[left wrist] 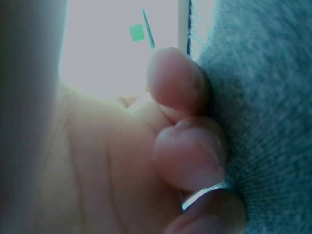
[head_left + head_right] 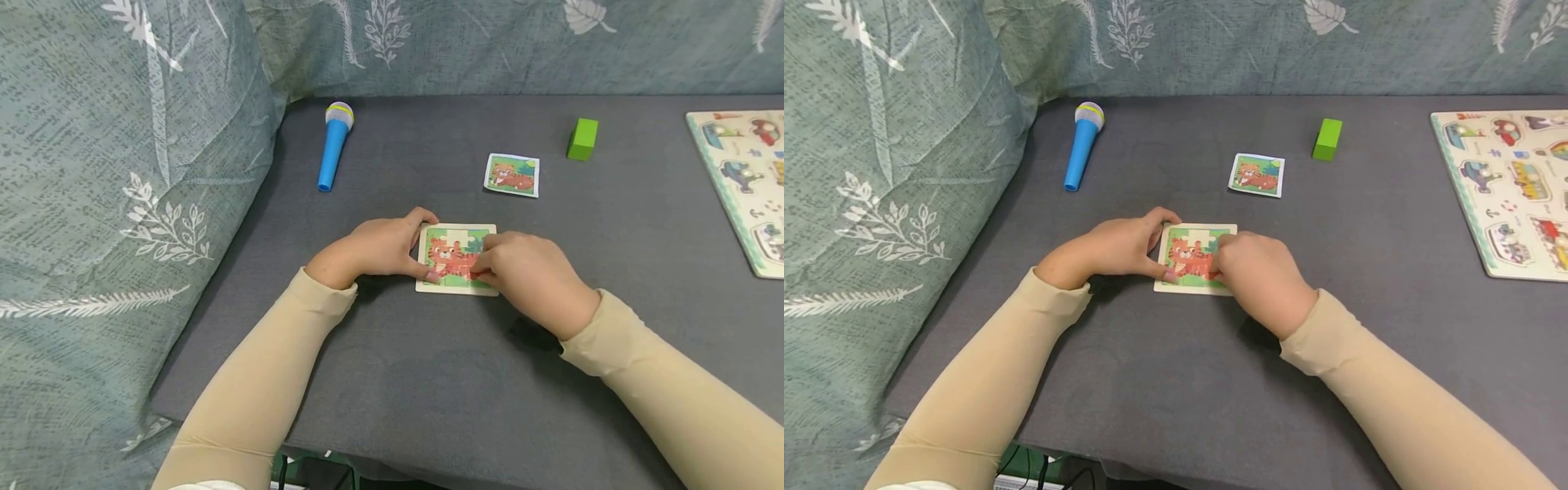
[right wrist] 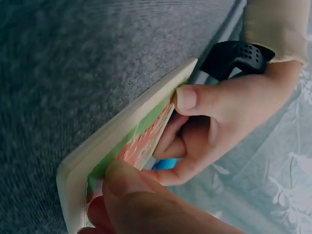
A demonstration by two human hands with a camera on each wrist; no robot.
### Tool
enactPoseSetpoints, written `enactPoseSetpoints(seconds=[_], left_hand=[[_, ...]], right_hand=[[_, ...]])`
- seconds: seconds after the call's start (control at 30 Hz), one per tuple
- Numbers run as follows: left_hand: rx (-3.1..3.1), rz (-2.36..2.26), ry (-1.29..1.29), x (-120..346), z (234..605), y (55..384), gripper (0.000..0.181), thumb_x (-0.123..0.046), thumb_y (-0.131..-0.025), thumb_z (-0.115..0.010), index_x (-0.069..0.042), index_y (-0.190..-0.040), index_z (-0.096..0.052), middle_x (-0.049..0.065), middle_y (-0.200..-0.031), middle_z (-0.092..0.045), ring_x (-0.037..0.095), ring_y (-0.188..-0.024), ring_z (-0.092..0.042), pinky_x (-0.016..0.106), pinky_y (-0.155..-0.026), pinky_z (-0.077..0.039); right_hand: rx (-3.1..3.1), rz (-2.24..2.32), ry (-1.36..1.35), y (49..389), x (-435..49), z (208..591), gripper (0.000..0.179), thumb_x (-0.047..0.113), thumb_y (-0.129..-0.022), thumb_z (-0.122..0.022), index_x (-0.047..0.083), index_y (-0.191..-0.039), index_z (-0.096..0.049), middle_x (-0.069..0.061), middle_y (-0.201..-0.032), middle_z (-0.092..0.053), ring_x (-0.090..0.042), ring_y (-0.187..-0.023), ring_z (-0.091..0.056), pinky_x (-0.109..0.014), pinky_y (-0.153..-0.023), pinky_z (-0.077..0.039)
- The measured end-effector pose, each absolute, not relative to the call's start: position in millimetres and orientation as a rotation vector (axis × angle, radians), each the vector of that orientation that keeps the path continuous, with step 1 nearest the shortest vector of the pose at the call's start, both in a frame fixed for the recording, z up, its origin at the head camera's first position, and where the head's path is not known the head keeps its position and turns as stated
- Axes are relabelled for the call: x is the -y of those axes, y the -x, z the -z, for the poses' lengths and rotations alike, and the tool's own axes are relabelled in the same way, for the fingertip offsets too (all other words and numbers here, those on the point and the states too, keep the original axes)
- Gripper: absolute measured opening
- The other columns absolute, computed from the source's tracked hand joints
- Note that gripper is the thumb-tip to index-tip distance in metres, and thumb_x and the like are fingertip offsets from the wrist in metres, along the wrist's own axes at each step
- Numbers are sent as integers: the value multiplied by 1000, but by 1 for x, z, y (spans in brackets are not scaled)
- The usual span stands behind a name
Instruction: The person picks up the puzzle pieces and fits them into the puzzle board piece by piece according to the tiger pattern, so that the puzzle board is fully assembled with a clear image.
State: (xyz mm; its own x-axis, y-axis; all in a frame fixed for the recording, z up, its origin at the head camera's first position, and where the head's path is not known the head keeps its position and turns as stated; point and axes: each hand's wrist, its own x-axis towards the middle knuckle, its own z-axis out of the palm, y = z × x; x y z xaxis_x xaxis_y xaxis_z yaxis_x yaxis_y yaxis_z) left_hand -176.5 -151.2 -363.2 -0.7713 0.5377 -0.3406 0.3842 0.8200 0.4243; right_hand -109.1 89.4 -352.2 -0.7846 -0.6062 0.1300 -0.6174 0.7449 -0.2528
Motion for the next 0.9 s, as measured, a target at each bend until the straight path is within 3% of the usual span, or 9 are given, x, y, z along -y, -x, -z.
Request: enactPoseSetpoints(seconds=[0.1,0.2,0.33,0.43,0.63,0.9], left_hand=[[-2555,-461,-688,152,364,176,88,-53,-84,-86,-17,-151,-40,4,-92,-58,18,-75,-55,33,-69,-42],[-2556,-461,-690,152,364,176,89,-53,-84,-86,-17,-151,-40,4,-91,-59,18,-75,-55,33,-69,-42],[-2558,-465,-697,151,365,177,89,-53,-84,-86,-17,-151,-40,4,-92,-58,18,-75,-55,34,-69,-42],[-2557,-465,-696,151,366,177,89,-53,-84,-86,-17,-151,-40,4,-91,-58,18,-75,-54,34,-69,-42],[-2561,-459,-703,151,366,178,89,-53,-84,-86,-17,-151,-40,4,-90,-59,18,-75,-55,34,-69,-42],[-2558,-460,-706,150,366,178,88,-53,-84,-86,-17,-151,-40,4,-93,-58,18,-75,-54,34,-69,-41]], right_hand=[[2902,-539,-1005,115,-93,353,12,8,-83,-90,14,-91,-84,2,-84,-67,-15,-70,-62,-40,-61,-53],[2940,-636,-897,127,-107,351,21,8,-85,-89,10,-104,-83,-3,-95,-69,-19,-78,-64,-43,-67,-53],[3057,-595,-805,142,-129,348,42,9,-86,-88,0,-126,-74,-17,-121,-68,-36,-106,-65,-54,-88,-52],[3103,-599,-873,148,-135,349,40,7,-86,-87,-2,-123,-75,-20,-130,-67,-42,-120,-62,-58,-98,-48],[3036,-750,-877,147,-133,353,24,-3,-82,-87,1,-105,-80,-11,-103,-73,-30,-96,-70,-51,-87,-53],[3158,-717,-857,149,-140,352,39,3,-88,-84,-2,-125,-74,-9,-94,-62,-26,-88,-61,-44,-80,-49]])
